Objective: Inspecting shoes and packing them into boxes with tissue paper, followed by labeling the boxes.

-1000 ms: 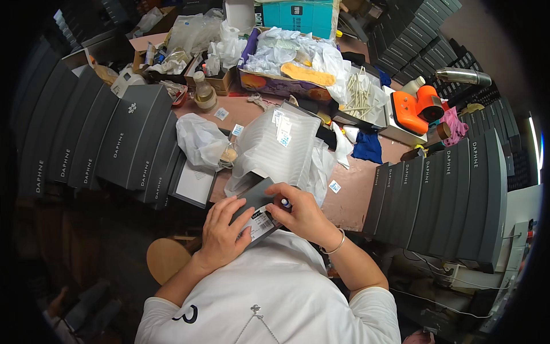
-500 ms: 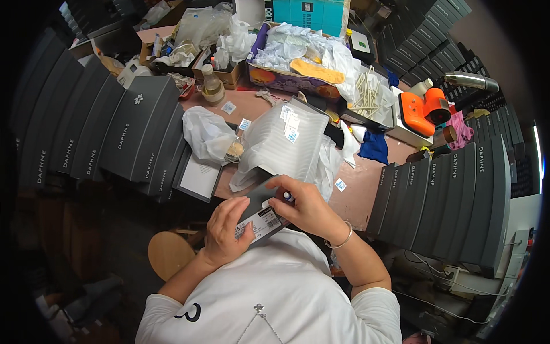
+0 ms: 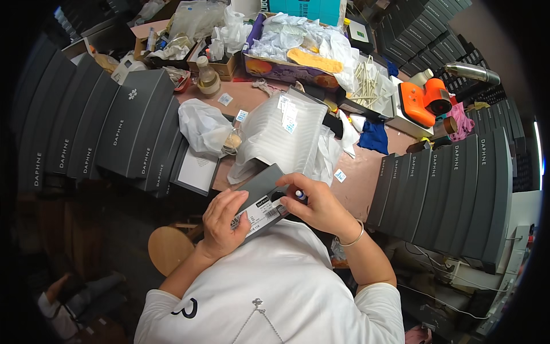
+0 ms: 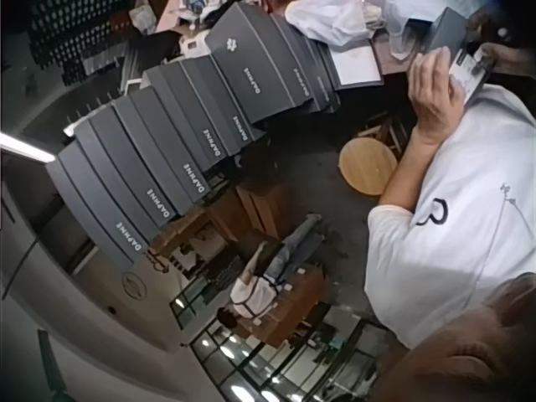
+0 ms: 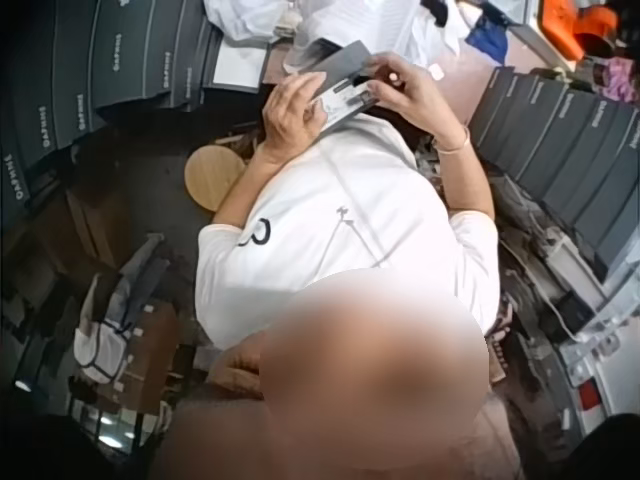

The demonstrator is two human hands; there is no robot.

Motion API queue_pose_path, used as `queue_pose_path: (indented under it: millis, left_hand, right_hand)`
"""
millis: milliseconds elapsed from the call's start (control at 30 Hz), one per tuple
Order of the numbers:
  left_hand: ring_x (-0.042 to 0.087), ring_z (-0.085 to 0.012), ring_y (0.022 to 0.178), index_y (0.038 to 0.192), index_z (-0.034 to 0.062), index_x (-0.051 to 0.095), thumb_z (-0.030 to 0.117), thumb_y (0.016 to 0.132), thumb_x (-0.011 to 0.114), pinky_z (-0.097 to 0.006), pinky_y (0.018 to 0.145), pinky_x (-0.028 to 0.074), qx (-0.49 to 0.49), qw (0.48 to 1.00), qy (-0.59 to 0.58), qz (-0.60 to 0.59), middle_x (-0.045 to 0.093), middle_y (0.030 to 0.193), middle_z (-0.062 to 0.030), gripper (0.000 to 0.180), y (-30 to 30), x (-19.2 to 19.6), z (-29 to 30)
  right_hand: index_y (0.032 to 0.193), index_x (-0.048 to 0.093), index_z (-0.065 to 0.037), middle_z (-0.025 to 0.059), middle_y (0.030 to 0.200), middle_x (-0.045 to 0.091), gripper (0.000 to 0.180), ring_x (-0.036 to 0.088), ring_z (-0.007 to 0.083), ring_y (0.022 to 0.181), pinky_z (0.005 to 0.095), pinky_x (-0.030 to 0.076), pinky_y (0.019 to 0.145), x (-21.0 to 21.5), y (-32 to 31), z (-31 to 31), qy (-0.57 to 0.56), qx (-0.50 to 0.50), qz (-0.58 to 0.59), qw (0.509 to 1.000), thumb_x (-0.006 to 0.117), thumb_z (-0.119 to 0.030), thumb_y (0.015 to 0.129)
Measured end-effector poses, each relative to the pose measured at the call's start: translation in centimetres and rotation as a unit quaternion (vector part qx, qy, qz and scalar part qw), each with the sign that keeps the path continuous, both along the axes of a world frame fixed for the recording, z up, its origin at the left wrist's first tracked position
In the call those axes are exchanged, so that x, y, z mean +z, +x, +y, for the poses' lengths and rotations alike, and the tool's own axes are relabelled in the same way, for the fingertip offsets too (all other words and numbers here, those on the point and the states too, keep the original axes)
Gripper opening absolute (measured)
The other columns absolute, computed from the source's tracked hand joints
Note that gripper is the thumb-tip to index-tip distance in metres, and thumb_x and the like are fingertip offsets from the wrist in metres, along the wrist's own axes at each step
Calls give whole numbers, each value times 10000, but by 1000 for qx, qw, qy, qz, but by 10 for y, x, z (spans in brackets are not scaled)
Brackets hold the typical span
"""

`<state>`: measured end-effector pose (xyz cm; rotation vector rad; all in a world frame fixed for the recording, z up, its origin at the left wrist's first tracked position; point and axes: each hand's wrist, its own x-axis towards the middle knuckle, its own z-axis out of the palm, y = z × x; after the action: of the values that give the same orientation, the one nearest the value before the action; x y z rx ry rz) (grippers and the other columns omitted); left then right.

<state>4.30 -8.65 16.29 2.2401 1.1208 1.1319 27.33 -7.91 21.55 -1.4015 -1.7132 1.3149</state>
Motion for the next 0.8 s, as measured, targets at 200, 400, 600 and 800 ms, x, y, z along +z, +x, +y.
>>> queue_pose_path:
  millis: [200, 400, 600, 800]
  left_hand:
    - [581, -300, 997, 1046, 54, 653, 5, 690, 646, -447, 922, 471, -24, 999, 22, 33, 592, 1088, -101, 359, -1, -6, -1]
    - [521, -286, 1076, 1064, 65, 655, 22, 688, 665, -452, 970, 420, -72, 990, -3, 117, 556, 1143, -103, 379, 0, 10, 1]
    - [505, -283, 1087, 1121, 48, 623, 38, 697, 667, -429, 914, 417, -67, 992, -51, 91, 525, 1181, -103, 426, 0, 11, 4]
    - [502, -286, 1079, 1129, 53, 624, 47, 697, 670, -420, 901, 419, -62, 992, -35, 99, 518, 1172, -98, 435, 0, 9, 3]
  right_hand:
    - [1113, 572, -13, 71, 737, 575, 292, 544, 121, 611, 253, 466, 564, 3, -8, 4, -3, 6, -57, 998, 652, -56, 836]
    - [1120, 567, -15, 74, 745, 581, 303, 558, 127, 591, 266, 478, 554, -4, -8, 4, 16, 25, -45, 999, 651, -55, 832]
    - [1108, 581, -36, 28, 708, 570, 287, 533, 84, 627, 235, 443, 551, 6, -11, 15, -1, 2, -34, 999, 648, -34, 829]
    - [1122, 564, -25, 123, 756, 606, 312, 601, 224, 633, 322, 490, 608, 1, -21, 24, 44, 43, -66, 996, 634, -59, 819]
